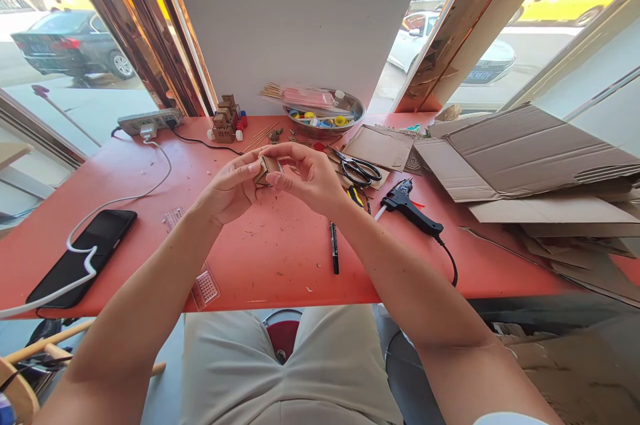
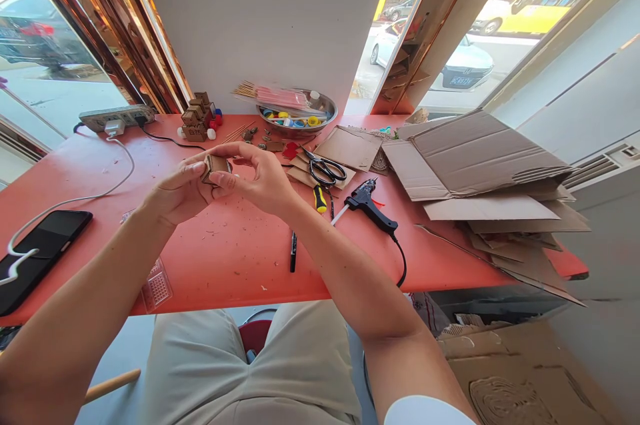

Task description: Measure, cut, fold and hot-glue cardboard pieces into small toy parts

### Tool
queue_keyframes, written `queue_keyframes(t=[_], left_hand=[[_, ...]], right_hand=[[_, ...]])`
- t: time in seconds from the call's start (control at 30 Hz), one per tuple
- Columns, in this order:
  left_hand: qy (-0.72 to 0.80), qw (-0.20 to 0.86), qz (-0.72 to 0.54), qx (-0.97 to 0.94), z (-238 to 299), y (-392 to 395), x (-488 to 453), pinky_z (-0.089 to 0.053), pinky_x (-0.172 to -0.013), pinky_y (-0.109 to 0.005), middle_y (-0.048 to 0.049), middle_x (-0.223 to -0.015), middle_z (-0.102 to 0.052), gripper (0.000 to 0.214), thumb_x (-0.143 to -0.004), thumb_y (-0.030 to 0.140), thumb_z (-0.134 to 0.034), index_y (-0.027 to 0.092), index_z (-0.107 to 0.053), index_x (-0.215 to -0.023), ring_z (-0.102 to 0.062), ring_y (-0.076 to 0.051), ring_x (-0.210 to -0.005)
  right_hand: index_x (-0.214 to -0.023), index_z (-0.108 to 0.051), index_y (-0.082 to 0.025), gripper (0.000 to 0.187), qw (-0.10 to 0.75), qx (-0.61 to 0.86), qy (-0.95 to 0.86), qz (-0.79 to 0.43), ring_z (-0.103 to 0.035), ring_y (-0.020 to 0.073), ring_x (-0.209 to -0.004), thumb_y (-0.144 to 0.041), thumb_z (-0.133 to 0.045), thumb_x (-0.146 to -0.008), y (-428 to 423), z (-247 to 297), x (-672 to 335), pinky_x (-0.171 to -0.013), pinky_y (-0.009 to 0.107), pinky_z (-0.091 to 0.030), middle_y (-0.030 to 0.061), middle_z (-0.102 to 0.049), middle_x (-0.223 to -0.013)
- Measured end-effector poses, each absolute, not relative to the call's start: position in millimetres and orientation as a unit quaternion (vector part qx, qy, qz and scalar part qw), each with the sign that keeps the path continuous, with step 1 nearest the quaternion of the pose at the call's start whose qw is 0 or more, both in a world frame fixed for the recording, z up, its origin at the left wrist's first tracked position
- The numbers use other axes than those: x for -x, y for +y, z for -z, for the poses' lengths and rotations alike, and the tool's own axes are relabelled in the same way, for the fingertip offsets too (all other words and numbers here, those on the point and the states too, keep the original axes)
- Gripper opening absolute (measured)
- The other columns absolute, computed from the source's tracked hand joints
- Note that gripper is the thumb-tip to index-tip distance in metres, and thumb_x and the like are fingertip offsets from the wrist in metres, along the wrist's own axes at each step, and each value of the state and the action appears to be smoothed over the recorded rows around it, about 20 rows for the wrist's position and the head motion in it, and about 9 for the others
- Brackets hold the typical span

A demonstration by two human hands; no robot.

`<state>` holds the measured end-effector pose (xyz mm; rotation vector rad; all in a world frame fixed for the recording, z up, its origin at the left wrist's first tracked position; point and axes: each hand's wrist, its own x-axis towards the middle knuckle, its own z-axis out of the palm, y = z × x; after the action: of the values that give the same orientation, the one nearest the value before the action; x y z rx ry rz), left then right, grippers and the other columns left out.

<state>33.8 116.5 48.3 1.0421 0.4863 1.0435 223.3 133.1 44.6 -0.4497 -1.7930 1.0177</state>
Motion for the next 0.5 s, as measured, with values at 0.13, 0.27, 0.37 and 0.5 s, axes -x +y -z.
queue_keyframes(t=[0.13, 0.27, 0.37, 0.5], left_hand=[[0.219, 0.709, -0.470, -0.477, -48.4, 115.8, -33.3, -0.059, -0.063, -0.021, 0.0036, -0.071, -0.063, 0.042, -0.068, 0.038, -0.101, 0.016, -0.078, -0.096, -0.059, -0.010, -0.063], [0.225, 0.707, -0.462, -0.486, -48.8, 116.3, -33.2, -0.060, -0.064, -0.022, 0.0032, -0.072, -0.061, 0.036, -0.072, 0.036, -0.097, 0.017, -0.077, -0.094, -0.059, -0.011, -0.063], [0.228, 0.708, -0.461, -0.484, -48.8, 117.2, -33.0, -0.060, -0.065, -0.021, 0.0035, -0.072, -0.060, 0.036, -0.070, 0.037, -0.098, 0.018, -0.075, -0.088, -0.059, -0.010, -0.064], [0.227, 0.707, -0.465, -0.482, -48.4, 117.2, -33.1, -0.059, -0.063, -0.019, 0.0039, -0.070, -0.059, 0.043, -0.065, 0.042, -0.102, 0.017, -0.073, -0.083, -0.058, -0.009, -0.064]], right_hand=[[-0.111, -0.079, -0.022, 0.056, 0.490, 0.193, -0.735, -0.428, -0.075, 0.0230, -0.115, -0.069, -0.085, -0.082, 133.2, -45.5, -221.9, -0.111, 0.041, -0.057, 0.0078, -0.082, -0.118], [-0.110, -0.080, -0.023, 0.056, 0.486, 0.192, -0.734, -0.434, -0.075, 0.0232, -0.115, -0.070, -0.086, -0.080, 133.2, -46.0, -221.6, -0.111, 0.041, -0.057, 0.0073, -0.082, -0.119], [-0.112, -0.080, -0.023, 0.054, 0.490, 0.177, -0.735, -0.434, -0.075, 0.0228, -0.117, -0.068, -0.085, -0.083, 133.4, -44.9, -222.6, -0.111, 0.040, -0.057, 0.0079, -0.082, -0.121], [-0.113, -0.080, -0.022, 0.052, 0.490, 0.178, -0.737, -0.431, -0.075, 0.0223, -0.117, -0.066, -0.085, -0.084, 132.9, -44.5, -223.4, -0.109, 0.039, -0.057, 0.0079, -0.083, -0.120]])
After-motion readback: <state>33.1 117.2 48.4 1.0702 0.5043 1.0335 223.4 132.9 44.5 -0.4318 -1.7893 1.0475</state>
